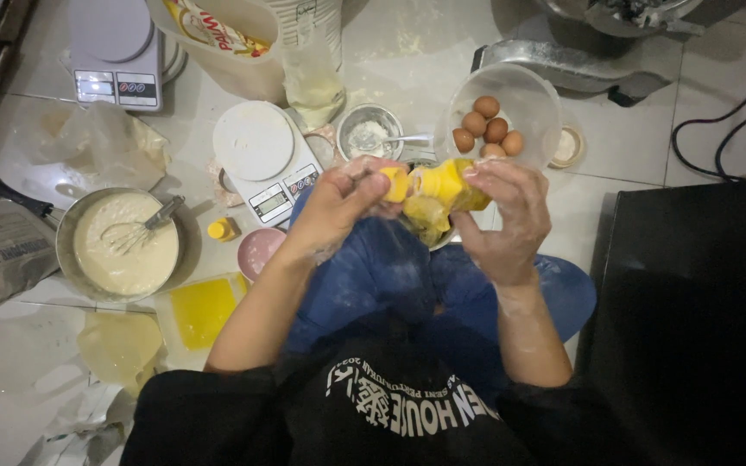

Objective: Preparing ingredients by cracking eggs and scooping butter, then pouring liquid into a stand mixer.

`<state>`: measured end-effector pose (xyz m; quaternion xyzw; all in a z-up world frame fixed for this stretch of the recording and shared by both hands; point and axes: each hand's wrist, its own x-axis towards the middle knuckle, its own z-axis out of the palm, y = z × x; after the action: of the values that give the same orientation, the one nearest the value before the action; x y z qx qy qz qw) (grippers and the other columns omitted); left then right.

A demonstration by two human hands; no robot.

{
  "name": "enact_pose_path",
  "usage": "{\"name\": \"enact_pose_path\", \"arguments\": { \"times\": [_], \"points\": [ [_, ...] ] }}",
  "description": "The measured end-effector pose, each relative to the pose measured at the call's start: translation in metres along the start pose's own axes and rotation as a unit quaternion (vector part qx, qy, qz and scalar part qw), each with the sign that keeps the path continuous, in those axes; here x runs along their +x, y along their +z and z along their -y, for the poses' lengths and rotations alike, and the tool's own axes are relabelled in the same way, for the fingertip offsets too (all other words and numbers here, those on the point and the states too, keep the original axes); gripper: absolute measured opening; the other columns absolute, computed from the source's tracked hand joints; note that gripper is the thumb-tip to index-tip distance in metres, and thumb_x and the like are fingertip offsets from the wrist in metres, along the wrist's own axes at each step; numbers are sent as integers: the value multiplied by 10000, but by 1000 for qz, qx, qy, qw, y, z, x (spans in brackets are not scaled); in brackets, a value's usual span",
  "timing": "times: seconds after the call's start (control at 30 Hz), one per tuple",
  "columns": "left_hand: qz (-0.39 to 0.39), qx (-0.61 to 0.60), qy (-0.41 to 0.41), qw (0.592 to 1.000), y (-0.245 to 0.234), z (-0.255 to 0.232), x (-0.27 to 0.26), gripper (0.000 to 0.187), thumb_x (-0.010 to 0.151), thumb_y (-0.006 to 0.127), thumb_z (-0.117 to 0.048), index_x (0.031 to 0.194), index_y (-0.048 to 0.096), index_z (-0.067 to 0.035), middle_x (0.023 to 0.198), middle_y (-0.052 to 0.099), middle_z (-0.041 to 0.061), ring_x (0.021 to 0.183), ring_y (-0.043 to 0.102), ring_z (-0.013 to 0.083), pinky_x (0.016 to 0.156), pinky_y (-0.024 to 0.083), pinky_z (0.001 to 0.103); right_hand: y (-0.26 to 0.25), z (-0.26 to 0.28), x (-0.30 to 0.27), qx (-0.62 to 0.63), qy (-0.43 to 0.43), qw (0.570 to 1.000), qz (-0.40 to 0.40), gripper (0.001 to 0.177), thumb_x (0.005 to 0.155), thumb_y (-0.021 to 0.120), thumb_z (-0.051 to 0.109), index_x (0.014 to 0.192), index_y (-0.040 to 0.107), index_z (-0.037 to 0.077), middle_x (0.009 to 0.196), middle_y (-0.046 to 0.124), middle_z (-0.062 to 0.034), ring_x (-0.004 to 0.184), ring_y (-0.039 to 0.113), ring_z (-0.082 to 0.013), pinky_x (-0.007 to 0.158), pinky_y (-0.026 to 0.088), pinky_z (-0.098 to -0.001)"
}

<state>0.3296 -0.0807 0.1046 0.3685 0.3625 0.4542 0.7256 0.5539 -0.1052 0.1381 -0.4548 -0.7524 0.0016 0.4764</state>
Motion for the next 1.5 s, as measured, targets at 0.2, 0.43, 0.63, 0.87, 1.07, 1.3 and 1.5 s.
{"name": "enact_pose_path", "arguments": {
  "times": [0.2, 0.43, 0.63, 0.87, 1.07, 1.3, 1.5],
  "points": [
    [69, -112, -23, 991, 16, 3, -7, 505, 940, 749, -241, 1337, 615, 41, 1133, 700, 154, 983, 750, 254, 885, 657, 379, -18, -1, 18, 26, -2, 1000, 5, 425, 847, 907, -48, 1193, 694, 79, 1200, 636, -150, 1156, 658, -348, 996, 561, -464],
    [98, -118, -37, 987, 21, 1, -7, 568, 950, 742, -274, 1392, 576, 43, 1158, 710, 152, 1016, 754, 268, 907, 649, 382, -27, -15, 35, -23, -141, 990, 19, 407, 857, 898, -41, 1179, 786, 180, 1208, 630, -213, 1148, 679, -389, 981, 597, -483],
    [119, -144, -42, 982, 27, -3, -7, 562, 970, 714, -275, 1410, 564, 40, 1165, 715, 172, 1041, 750, 283, 920, 637, 371, -32, -13, 53, -39, -215, 975, 27, 330, 921, 871, 41, 1185, 763, 206, 1166, 635, -224, 1054, 684, -407, 953, 607, -532],
    [121, -159, -44, 979, 27, 3, -3, 583, 963, 721, -302, 1410, 564, 38, 1148, 723, 186, 1037, 753, 276, 922, 630, 358, -41, -9, 60, 3, -198, 977, 74, 402, 911, 911, 33, 1212, 662, 129, 1188, 640, -208, 1100, 685, -394, 1027, 574, -525],
    [131, -150, -51, 979, 21, 14, 2, 616, 970, 719, -333, 1447, 546, 16, 1182, 719, 173, 1048, 747, 245, 944, 618, 356, -47, -8, 62, 50, -178, 975, 121, 514, 902, 951, 25, 1237, 562, 50, 1210, 645, -192, 1147, 686, -382, 1101, 540, -520],
    [168, -187, -88, 964, 21, 14, 6, 711, 913, 761, -331, 1491, 508, -6, 1280, 665, 160, 1130, 702, 295, 1044, 562, 385, -54, -14, 65, 45, -187, 968, 159, 612, 911, 962, 69, 1293, 485, 25, 1240, 658, -182, 1172, 701, -400, 1127, 511, -528],
    [186, -200, -81, 959, 20, 16, 6, 658, 952, 748, -308, 1508, 512, -48, 1286, 666, 107, 1157, 696, 276, 1081, 540, 402, -60, 2, 84, 48, -152, 968, 196, 414, 921, 880, 136, 1154, 588, -41, 1092, 675, -199, 1053, 667, -357, 1004, 519, -484]
  ]
}}
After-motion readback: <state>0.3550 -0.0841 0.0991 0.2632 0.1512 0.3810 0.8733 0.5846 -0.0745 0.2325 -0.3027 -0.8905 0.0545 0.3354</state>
